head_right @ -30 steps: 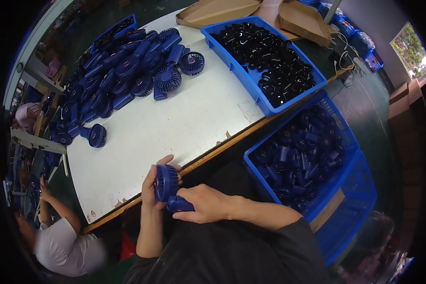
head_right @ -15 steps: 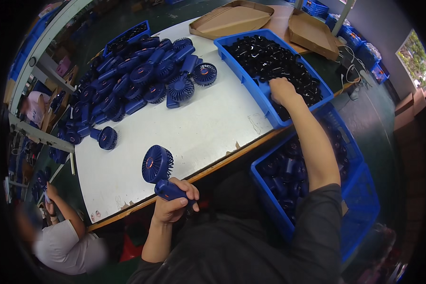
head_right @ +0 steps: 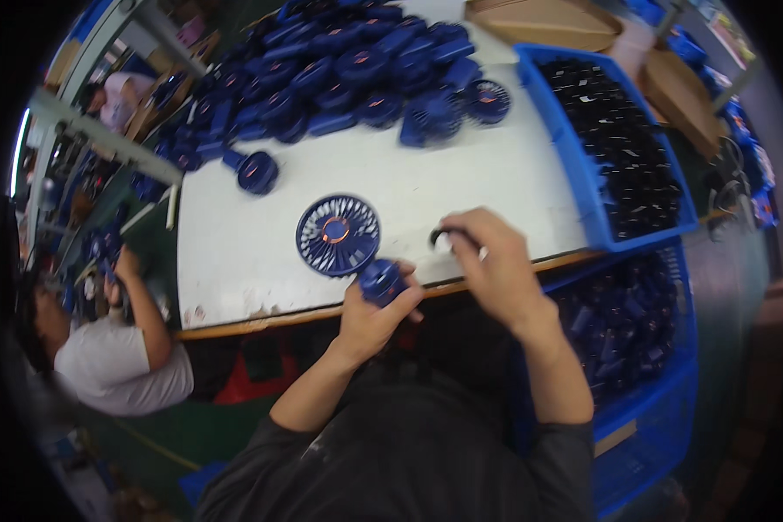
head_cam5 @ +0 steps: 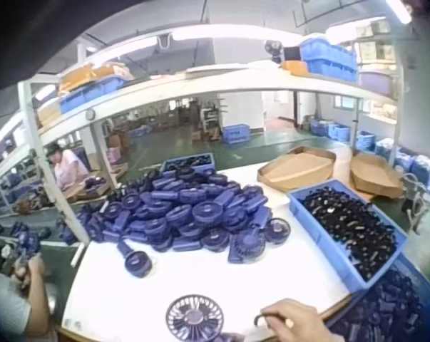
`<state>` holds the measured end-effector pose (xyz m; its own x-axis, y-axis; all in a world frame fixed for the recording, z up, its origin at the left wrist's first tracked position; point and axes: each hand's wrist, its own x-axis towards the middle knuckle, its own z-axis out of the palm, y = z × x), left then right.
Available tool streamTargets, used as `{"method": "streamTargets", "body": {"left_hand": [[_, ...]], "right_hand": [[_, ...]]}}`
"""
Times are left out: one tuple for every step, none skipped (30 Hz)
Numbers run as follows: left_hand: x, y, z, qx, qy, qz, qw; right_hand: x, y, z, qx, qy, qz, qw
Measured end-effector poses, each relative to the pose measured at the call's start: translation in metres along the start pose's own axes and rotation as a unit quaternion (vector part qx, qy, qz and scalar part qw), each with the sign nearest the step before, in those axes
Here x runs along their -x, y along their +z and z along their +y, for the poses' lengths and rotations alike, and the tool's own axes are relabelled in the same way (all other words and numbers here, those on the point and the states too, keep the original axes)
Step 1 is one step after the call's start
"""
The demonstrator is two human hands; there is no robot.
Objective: The person picks up a blue fan from a blue crate, attaches a black clip to the handle by hand, and places the assembled fan onto the table, repeating the process for several fans.
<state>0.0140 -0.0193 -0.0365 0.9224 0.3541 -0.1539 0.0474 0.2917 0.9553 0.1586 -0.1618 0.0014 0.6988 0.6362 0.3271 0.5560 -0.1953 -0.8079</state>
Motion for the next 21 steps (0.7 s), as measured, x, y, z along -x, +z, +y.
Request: {"method": "streamTargets", "body": {"left_hand": [[-0.003, -0.001, -0.001, -0.017, 0.024, 0.017, 0.999], [-0.005, -0.003, -0.001, -0.036, 0.048, 0.033, 0.998], [-0.003, -0.007, -0.005, -0.042, 0.042, 0.045, 0.997], [-0.004, -0.011, -0.010, -0.046, 0.083, 0.065, 0.993], [-0.005, -0.016, -0.013, -0.050, 0.123, 0.083, 0.988], [-0.002, -0.023, -0.013, -0.056, 0.112, 0.064, 0.990], [-0.002, -0.026, -0.016, -0.056, 0.109, 0.066, 0.990], [-0.001, -0.029, -0.021, -0.074, 0.113, 0.075, 0.988], [-0.001, -0.031, -0.025, -0.091, 0.118, 0.084, 0.985], [-0.001, -0.031, -0.026, -0.098, 0.126, 0.087, 0.983], [0.000, -0.032, -0.027, -0.090, 0.115, 0.086, 0.986], [0.001, -0.032, -0.028, -0.082, 0.104, 0.086, 0.987], [0.002, -0.028, -0.011, -0.084, 0.038, 0.062, 0.994], [0.003, -0.027, 0.002, -0.048, -0.030, 0.028, 0.998], [0.004, -0.029, 0.006, -0.018, -0.056, -0.012, 0.998], [0.004, -0.036, 0.005, 0.008, -0.102, -0.065, 0.993], [0.004, -0.040, 0.005, 0.033, -0.147, -0.117, 0.982], [0.005, -0.040, 0.008, 0.049, -0.160, -0.149, 0.975], [0.006, -0.041, 0.007, 0.049, -0.160, -0.149, 0.975], [0.008, -0.043, 0.005, 0.076, -0.150, -0.177, 0.970], [0.010, -0.044, 0.003, 0.102, -0.140, -0.205, 0.963]], "right_hand": [[0.010, 0.017, -0.008, -0.032, -0.018, -0.014, 0.999], [0.018, 0.030, -0.014, -0.057, 0.000, -0.017, 0.998], [0.027, 0.042, -0.015, -0.186, 0.079, -0.009, 0.979], [0.032, 0.051, -0.014, -0.306, 0.155, 0.001, 0.939], [0.033, 0.051, -0.015, -0.466, 0.186, -0.036, 0.864], [0.033, 0.053, -0.012, -0.470, 0.189, -0.039, 0.861], [0.035, 0.054, -0.007, -0.493, 0.226, -0.060, 0.838], [0.037, 0.055, -0.004, -0.513, 0.261, -0.079, 0.814], [0.038, 0.058, -0.004, -0.526, 0.264, -0.079, 0.805], [0.039, 0.059, -0.002, -0.524, 0.267, -0.076, 0.805], [0.040, 0.061, 0.000, -0.544, 0.275, -0.081, 0.789], [0.040, 0.061, 0.001, -0.564, 0.282, -0.085, 0.772], [0.040, 0.059, 0.003, -0.562, 0.278, -0.084, 0.774], [0.040, 0.059, 0.001, -0.561, 0.279, -0.082, 0.775], [0.039, 0.058, -0.004, -0.489, 0.224, -0.067, 0.840], [0.039, 0.058, -0.008, -0.413, 0.167, -0.055, 0.894], [0.031, 0.052, -0.010, -0.212, 0.036, -0.074, 0.974], [0.025, 0.049, -0.018, -0.145, -0.018, -0.071, 0.987], [0.018, 0.046, -0.026, -0.076, -0.072, -0.068, 0.992], [0.013, 0.044, -0.030, -0.067, -0.089, -0.096, 0.989], [0.009, 0.043, -0.032, -0.068, -0.089, -0.096, 0.989]]}}
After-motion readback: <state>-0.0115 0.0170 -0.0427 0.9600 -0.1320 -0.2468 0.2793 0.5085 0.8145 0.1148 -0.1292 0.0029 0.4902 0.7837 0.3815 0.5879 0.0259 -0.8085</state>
